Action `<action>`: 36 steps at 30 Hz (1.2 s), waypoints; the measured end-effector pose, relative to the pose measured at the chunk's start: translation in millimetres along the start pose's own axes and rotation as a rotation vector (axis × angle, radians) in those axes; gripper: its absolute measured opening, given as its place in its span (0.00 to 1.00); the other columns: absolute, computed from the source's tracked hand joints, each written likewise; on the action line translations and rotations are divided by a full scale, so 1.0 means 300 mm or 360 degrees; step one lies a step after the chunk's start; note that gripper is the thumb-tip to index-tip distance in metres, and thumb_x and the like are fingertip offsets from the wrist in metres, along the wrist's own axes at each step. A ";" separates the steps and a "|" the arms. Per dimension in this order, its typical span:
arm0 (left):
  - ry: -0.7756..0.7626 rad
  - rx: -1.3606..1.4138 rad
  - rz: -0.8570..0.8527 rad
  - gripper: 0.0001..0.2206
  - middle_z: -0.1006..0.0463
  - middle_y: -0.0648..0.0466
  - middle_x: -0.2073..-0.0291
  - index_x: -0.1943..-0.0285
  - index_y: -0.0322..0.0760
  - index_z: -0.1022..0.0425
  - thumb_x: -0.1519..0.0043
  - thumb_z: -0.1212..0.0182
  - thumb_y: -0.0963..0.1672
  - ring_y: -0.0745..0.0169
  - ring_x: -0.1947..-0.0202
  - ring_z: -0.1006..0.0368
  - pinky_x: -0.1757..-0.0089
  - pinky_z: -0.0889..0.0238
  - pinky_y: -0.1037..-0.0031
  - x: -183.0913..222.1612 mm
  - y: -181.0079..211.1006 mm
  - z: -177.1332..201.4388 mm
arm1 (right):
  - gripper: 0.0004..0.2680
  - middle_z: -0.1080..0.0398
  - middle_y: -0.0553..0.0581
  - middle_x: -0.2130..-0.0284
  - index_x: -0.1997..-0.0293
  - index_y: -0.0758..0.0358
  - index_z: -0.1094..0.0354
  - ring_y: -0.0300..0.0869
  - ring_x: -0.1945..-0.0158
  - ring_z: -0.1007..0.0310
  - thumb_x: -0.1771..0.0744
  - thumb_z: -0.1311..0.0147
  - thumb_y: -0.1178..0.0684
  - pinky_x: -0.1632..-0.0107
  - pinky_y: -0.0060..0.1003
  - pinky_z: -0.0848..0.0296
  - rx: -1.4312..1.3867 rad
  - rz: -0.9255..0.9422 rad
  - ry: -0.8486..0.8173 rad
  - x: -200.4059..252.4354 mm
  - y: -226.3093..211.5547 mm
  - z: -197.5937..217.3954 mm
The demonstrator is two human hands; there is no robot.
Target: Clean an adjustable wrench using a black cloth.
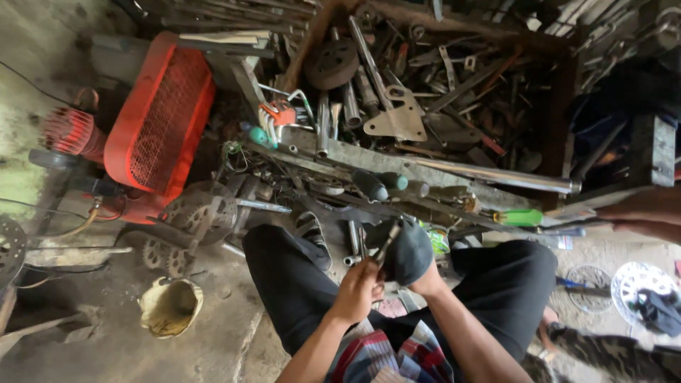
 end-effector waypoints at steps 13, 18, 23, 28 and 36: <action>-0.0311 0.0312 0.0206 0.20 0.47 0.62 0.78 0.60 0.37 0.36 0.29 0.52 0.55 0.70 0.79 0.53 0.72 0.54 0.74 0.062 0.018 -0.116 | 0.19 0.30 0.67 0.49 0.44 0.67 0.33 0.63 0.46 0.29 0.39 0.40 0.52 0.44 0.50 0.29 0.0022 -0.0073 -0.0022 -0.013 -0.035 -0.010; -0.0286 0.0442 0.0113 0.20 0.47 0.61 0.76 0.63 0.38 0.39 0.26 0.55 0.55 0.71 0.79 0.53 0.72 0.54 0.75 0.047 0.045 -0.127 | 0.12 0.30 0.66 0.65 0.55 0.67 0.31 0.59 0.62 0.29 0.39 0.39 0.54 0.59 0.47 0.28 -0.0496 -0.0297 -0.0378 0.010 0.014 -0.090; -0.0059 0.0213 -0.0014 0.13 0.43 0.60 0.75 0.62 0.40 0.38 0.28 0.53 0.50 0.72 0.78 0.50 0.72 0.51 0.75 0.033 0.049 -0.088 | 0.11 0.30 0.66 0.66 0.55 0.71 0.34 0.59 0.64 0.33 0.38 0.43 0.57 0.61 0.46 0.29 -0.0718 -0.0528 -0.0083 -0.170 -0.058 0.061; 0.0200 -0.0284 -0.0295 0.10 0.35 0.59 0.74 0.60 0.35 0.33 0.26 0.49 0.45 0.73 0.76 0.44 0.72 0.48 0.75 0.042 0.138 -0.072 | 0.02 0.31 0.61 0.69 0.62 0.67 0.37 0.48 0.67 0.31 0.33 0.48 0.61 0.64 0.38 0.31 -0.0235 -0.0537 -0.0059 -0.114 -0.038 0.011; 0.0527 -0.1440 -0.0547 0.11 0.28 0.55 0.79 0.60 0.32 0.25 0.31 0.47 0.45 0.69 0.78 0.35 0.73 0.43 0.74 0.078 0.279 -0.134 | 0.05 0.29 0.61 0.73 0.65 0.68 0.33 0.45 0.73 0.31 0.37 0.43 0.58 0.71 0.39 0.32 -0.1090 -0.0552 -0.0091 -0.120 -0.043 0.025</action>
Point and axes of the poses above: each hand's wrist, its own x-axis away from the middle knuckle, its own z-axis out of the back of the hand, y = z × x, the point moved 10 cm from there along -x, towards the middle knuckle
